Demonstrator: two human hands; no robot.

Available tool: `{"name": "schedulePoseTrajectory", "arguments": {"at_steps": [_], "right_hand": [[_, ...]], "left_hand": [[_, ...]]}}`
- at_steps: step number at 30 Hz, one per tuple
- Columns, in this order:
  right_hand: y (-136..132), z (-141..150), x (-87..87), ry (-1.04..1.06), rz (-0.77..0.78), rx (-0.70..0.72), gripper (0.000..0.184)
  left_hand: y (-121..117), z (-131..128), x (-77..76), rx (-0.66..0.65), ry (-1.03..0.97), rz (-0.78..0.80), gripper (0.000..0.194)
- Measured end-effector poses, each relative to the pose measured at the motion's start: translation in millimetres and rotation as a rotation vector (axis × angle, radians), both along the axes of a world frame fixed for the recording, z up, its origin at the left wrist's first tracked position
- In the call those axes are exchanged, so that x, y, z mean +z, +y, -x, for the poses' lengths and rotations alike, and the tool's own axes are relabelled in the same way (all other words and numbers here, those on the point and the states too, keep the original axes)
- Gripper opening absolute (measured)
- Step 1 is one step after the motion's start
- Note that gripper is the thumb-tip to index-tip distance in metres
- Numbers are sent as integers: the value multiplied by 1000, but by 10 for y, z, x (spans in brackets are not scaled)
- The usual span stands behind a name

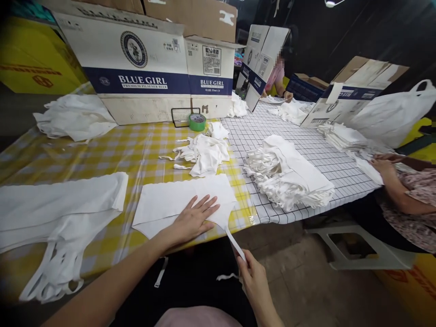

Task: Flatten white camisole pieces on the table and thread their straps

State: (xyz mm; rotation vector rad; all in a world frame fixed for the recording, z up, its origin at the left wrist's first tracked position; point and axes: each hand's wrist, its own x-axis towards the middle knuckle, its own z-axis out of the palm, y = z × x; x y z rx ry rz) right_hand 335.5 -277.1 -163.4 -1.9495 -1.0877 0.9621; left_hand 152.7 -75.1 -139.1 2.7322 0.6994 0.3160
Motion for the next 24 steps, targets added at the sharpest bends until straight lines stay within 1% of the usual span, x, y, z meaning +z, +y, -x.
{"name": "schedulePoseTrajectory", "arguments": {"at_steps": [2, 4, 6, 9, 12, 16, 20, 22, 24], "right_hand": [[-172, -134, 32, -223, 11, 50, 36], [-314, -282, 69, -380, 27, 109, 34], [-421, -442, 138, -494, 54, 145, 30], [-517, -674, 322, -587, 104, 130, 28], [-545, -859, 552, -570, 78, 115, 28], [-524, -1050, 798, -446, 1, 105, 24], [-495, -1216, 1012, -313, 37, 83, 27], [-479, -1278, 1141, -307, 41, 62, 25], [-445, -1307, 1276, -336, 33, 35, 25]], "left_hand": [[11, -7, 0, 0, 0, 8, 53], [20, -19, -10, 0, 1, 15, 53], [29, -30, -23, -2, 8, 20, 53], [41, -38, -32, -9, 22, 23, 53], [46, -44, -26, -14, 35, 27, 54], [51, -60, -31, -8, 37, 23, 54], [95, -56, -70, -11, 29, 12, 54], [119, -50, -90, -21, 38, 13, 54], [109, -68, -79, -8, 58, 14, 53]]}}
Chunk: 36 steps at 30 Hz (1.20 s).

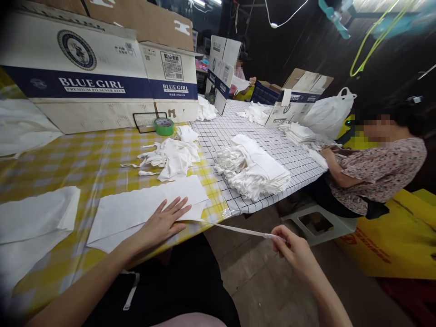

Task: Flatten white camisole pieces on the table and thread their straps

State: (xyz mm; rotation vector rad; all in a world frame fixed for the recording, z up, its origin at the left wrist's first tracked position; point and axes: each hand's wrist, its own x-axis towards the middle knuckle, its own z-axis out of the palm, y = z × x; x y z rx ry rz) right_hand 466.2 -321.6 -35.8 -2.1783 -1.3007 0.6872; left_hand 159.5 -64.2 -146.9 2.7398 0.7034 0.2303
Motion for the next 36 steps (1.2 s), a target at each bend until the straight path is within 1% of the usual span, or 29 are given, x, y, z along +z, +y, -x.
{"name": "schedulePoseTrajectory", "arguments": {"at_steps": [2, 4, 5, 6, 7, 9, 10, 11, 13, 15, 16, 18, 20, 23, 25, 27, 28, 29, 30, 31, 33, 34, 35, 36], "right_hand": [[71, 25, 126, -22, -19, 6, 25], [191, 113, 233, -15, -38, 68, 24], [268, 179, 277, -3, -43, 116, 23], [351, 255, 317, 13, -45, 170, 23], [439, 338, 351, 32, -45, 222, 23], [609, 498, 399, 73, -48, 314, 21], [686, 565, 410, 96, -50, 354, 20], [753, 618, 412, 119, -52, 391, 18], [861, 674, 380, 153, -54, 452, 15], [933, 669, 294, 135, -93, 465, 12], [959, 652, 230, 93, -140, 449, 14], [997, 611, 65, -55, -279, 395, 21], [1022, 595, -128, -228, -407, 382, 26], [1053, 650, -399, -447, -536, 447, 29], [1081, 719, -522, -537, -584, 474, 30], [1126, 783, -585, -565, -600, 473, 25], [1156, 810, -598, -557, -598, 467, 22], [1190, 832, -604, -535, -598, 457, 20], [1230, 850, -605, -498, -600, 443, 18], [1274, 867, -605, -443, -596, 427, 18], [1374, 902, -612, -292, -576, 397, 19], [1428, 924, -623, -207, -557, 386, 20], [1485, 949, -639, -125, -532, 378, 20], [1544, 977, -662, -51, -504, 371, 19]], "left_hand": [[-78, -67, 83, 51, 5, -15, 53], [-235, -195, 261, 75, -38, -11, 53], [-336, -278, 382, 57, -83, 16, 53], [-445, -368, 514, 3, -135, 83, 53], [-552, -460, 646, -61, -191, 187, 52], [-741, -632, 870, -131, -303, 425, 44], [-812, -704, 944, -139, -339, 544, 39], [-863, -762, 986, -124, -367, 661, 36], [-911, -833, 985, -50, -416, 879, 36], [-902, -849, 911, 43, -490, 1053, 36], [-885, -842, 867, 85, -537, 1121, 35], [-847, -812, 793, 149, -626, 1231, 31], [-820, -782, 752, 192, -688, 1337, 29], [-826, -769, 734, 216, -724, 1444, 30], [-853, -773, 730, 218, -720, 1472, 32], [-874, -760, 723, 217, -689, 1460, 35], [-872, -739, 716, 223, -663, 1421, 36], [-856, -706, 705, 237, -635, 1341, 36], [-825, -661, 689, 265, -605, 1217, 34], [-776, -604, 664, 308, -574, 1050, 29], [-631, -468, 585, 423, -501, 653, 13], [-541, -397, 532, 474, -453, 467, 9], [-446, -331, 474, 506, -399, 315, 15], [-352, -272, 416, 517, -345, 203, 22]]}}
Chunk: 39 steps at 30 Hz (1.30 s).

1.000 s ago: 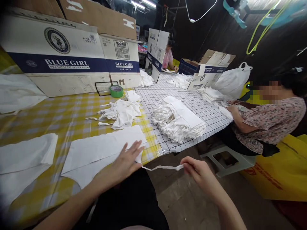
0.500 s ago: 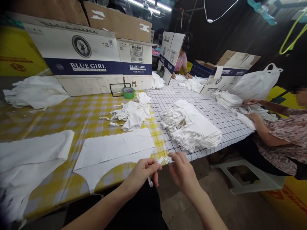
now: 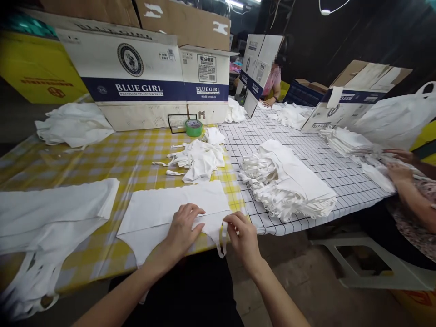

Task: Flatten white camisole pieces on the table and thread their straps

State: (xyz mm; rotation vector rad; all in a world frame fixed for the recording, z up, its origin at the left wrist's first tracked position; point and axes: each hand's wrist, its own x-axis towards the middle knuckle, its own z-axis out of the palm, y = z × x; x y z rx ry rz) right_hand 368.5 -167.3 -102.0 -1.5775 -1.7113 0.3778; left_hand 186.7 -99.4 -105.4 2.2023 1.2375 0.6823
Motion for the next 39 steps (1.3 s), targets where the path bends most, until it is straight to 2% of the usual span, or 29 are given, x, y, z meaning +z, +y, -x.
{"name": "schedulePoseTrajectory", "arguments": {"at_steps": [3, 8, 10, 15, 20, 23, 32, 39], "right_hand": [[180, 95, -91, 162, 117, 20, 15], [428, 206, -214, 316, 262, 53, 14], [495, 224, -230, 334, 280, 58, 14], [614, 253, -200, 334, 312, 80, 16], [712, 283, -142, 168, 223, 83, 19], [752, 287, -141, 107, 208, 80, 21], [787, 328, -232, 103, 200, 65, 18], [791, 291, -171, 76, 168, 73, 19]], "left_hand": [[229, 104, -130, -81, 164, -138, 29], [367, 91, -155, -268, 338, -281, 8], [380, 73, -164, -291, 370, -309, 9], [416, 60, -270, -190, 204, -227, 15], [472, 66, -316, -103, 23, -107, 9], [500, 70, -305, -99, -14, -57, 7], [528, 77, -280, -98, -58, -14, 10], [535, 97, -276, -117, -81, -12, 11]]}}
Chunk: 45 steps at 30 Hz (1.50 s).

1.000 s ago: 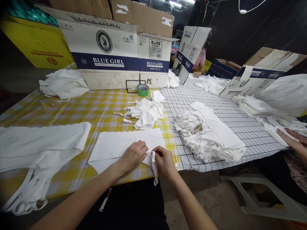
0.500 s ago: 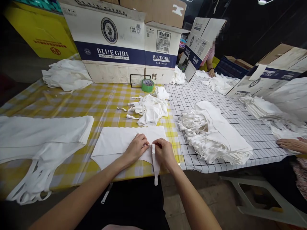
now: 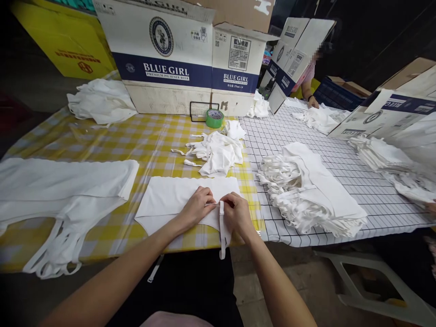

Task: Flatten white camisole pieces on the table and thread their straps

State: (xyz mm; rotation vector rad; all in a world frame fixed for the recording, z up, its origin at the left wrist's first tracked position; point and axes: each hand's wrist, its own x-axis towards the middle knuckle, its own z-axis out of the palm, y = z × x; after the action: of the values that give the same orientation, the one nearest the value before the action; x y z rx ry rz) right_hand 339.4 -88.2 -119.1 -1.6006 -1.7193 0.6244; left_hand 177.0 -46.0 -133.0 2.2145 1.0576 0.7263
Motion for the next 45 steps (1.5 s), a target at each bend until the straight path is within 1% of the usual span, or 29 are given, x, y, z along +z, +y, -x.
{"name": "schedulePoseTrajectory", "arguments": {"at_steps": [4, 9, 17, 21, 26, 31, 35, 38, 42, 45], "right_hand": [[-10, -64, 6, -17, 21, 19, 19], [7, -29, -22, -5, 18, 24, 19], [-27, 23, 73, -26, 1, 28, 20], [-20, 27, 26, -43, -9, 0, 20], [4, 34, -29, -31, -14, 4, 19], [21, 47, -41, -32, -20, 1, 20], [33, 66, -34, -41, -25, 32, 21], [47, 110, -30, -21, -38, 51, 21], [45, 158, -49, 30, -44, 32, 21], [-12, 136, -69, 111, 38, -21, 17]], "left_hand": [[-5, -1, 9, 0, -10, 21, 12], [2, -2, 18, 1, -5, 32, 13], [-3, 4, 7, 3, -29, 39, 12], [-3, 7, 11, 6, -35, 54, 12], [1, 4, 8, 6, -30, 44, 12], [-1, 15, 12, -9, -23, 30, 15], [-4, 27, 27, -24, -16, 33, 16], [-4, 29, 25, -31, -8, 21, 17], [1, 24, -3, -31, -13, -4, 17], [5, 30, -18, -37, -20, 5, 14]]}}
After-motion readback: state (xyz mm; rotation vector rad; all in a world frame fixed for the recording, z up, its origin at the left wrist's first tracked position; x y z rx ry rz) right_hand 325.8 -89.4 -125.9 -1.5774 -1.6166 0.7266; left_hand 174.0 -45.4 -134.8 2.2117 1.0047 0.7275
